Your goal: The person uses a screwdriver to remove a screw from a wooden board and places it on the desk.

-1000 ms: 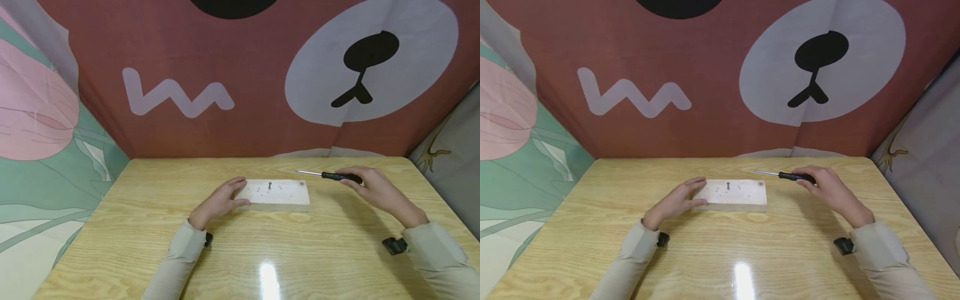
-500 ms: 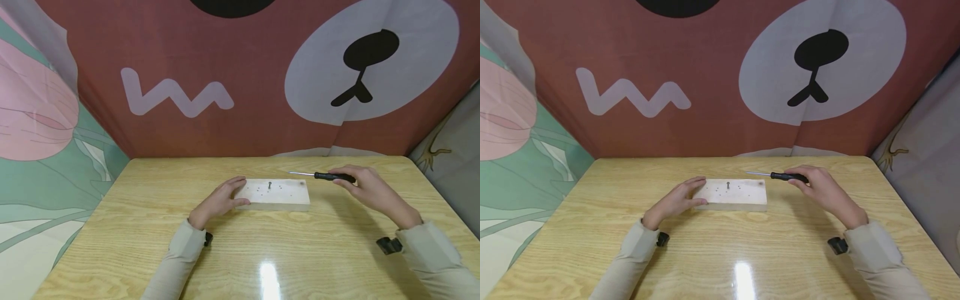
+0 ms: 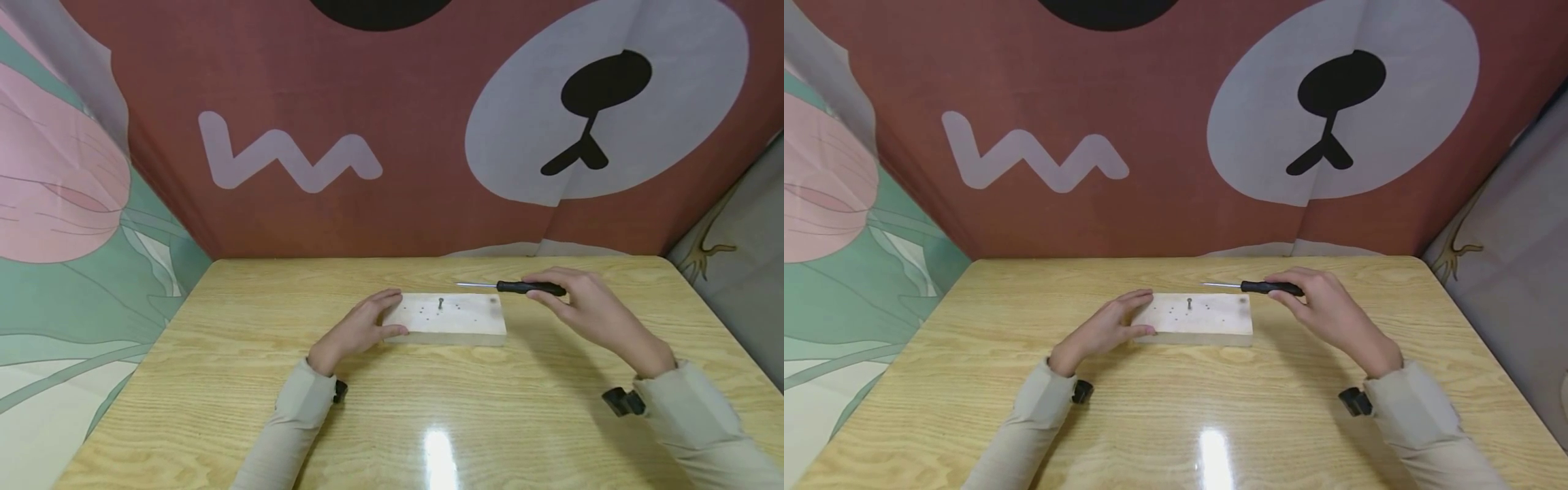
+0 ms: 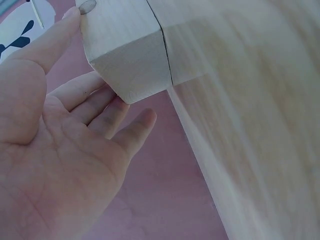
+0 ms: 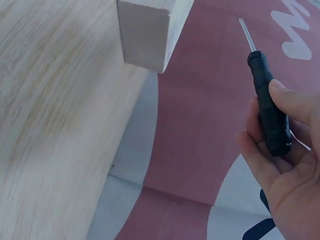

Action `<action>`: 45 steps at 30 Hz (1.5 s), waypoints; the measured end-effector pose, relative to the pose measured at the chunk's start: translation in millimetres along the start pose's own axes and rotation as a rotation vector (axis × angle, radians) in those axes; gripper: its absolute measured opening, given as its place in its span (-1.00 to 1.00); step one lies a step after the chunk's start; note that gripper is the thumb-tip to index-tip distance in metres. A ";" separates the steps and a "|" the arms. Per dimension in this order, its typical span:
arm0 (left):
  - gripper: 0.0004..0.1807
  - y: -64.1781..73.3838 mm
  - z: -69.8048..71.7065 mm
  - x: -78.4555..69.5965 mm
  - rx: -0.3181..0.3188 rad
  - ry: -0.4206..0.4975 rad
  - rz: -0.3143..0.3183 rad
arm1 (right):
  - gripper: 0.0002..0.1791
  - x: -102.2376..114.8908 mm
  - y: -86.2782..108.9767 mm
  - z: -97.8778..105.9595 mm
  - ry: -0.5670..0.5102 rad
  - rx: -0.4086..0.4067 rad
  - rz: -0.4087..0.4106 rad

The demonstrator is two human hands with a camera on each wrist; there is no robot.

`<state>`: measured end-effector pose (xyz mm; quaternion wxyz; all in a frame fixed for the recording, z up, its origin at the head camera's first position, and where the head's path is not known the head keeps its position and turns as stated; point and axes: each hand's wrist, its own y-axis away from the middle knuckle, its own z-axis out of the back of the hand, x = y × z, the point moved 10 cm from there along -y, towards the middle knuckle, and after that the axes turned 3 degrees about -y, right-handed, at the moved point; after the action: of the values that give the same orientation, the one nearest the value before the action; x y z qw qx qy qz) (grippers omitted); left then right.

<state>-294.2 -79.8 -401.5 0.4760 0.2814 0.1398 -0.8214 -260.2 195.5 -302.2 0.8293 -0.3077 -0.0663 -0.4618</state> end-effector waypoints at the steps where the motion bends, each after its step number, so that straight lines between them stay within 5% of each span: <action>1: -0.22 0.1 0.0 0.0 0.001 -0.001 0.001 | -0.72 2.0 -0.8 0.1 -0.005 -0.002 0.004; 14: -0.22 -0.8 -0.9 1.8 -0.002 -0.008 0.005 | -0.75 28.6 -10.3 -2.5 0.024 -0.014 0.073; 33: -0.21 -0.9 -1.7 1.8 -0.009 -0.039 -0.010 | -0.76 27.8 -23.6 -15.0 0.021 0.106 0.030; 45: -0.21 -1.7 -1.3 3.3 -0.008 -0.035 -0.005 | -0.78 45.4 -28.2 -2.0 0.019 0.016 0.103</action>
<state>-296.6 -80.7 -404.6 0.4777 0.2646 0.1353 -0.8268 -257.7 150.6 -273.3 0.8549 -0.2997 -0.0459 -0.4209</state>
